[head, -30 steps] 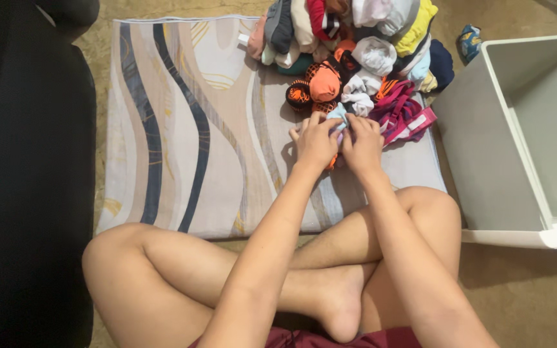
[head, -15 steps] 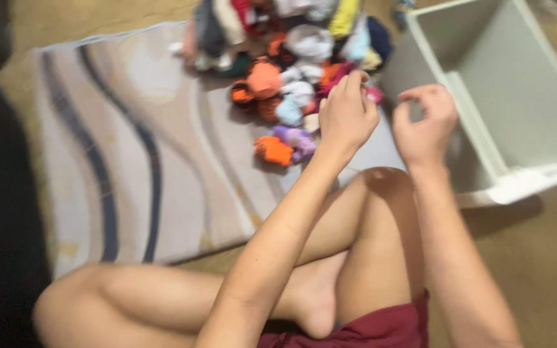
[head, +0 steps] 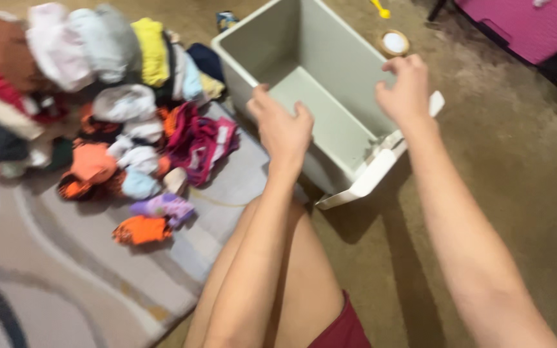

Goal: The person picks up pairs of socks from a pile on the floor and places them into a plastic drawer by hand.

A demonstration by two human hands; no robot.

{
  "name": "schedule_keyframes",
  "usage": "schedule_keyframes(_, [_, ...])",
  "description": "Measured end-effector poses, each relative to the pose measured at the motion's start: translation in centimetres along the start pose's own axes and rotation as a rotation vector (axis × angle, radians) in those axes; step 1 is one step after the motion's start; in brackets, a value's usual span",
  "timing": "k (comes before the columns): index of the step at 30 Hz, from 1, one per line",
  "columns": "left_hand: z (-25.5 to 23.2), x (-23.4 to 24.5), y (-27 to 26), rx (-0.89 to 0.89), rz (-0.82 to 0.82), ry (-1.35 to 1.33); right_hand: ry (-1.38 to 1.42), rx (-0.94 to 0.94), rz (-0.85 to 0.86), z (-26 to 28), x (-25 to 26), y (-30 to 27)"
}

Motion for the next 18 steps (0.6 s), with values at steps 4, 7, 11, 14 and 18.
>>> schedule_keyframes(4, [0.6,-1.0,-1.1,-0.008,-0.087,-0.073,-0.139,-0.057,0.037,0.5,-1.0,-0.2])
schedule_keyframes(7, [1.1,-1.5,-1.3,0.029,-0.062,-0.060,-0.240,-0.171,0.087,0.8,-2.0,0.4])
schedule_keyframes(11, [1.6,-1.5,-1.1,0.070,-0.037,-0.090,-0.252,-0.245,0.084,-0.1,-3.8,0.8])
schedule_keyframes(14, [1.4,-1.4,-1.5,-0.018,-0.084,-0.140,-0.249,-0.221,0.016,-0.7,-3.9,1.1])
schedule_keyframes(18, [-0.3,-0.3,-1.1,-0.058,-0.110,-0.280,-0.125,-0.251,0.048,0.3,-1.1,2.6])
Point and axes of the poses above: each hand's wrist, its own y-axis towards the middle knuckle, its own x-axis out of the back of the hand, z = x × y, the point moved 2 cm from there along y, towards the middle knuckle, and after that the axes turned 11 degrees about -x, right-handed, at the moved point
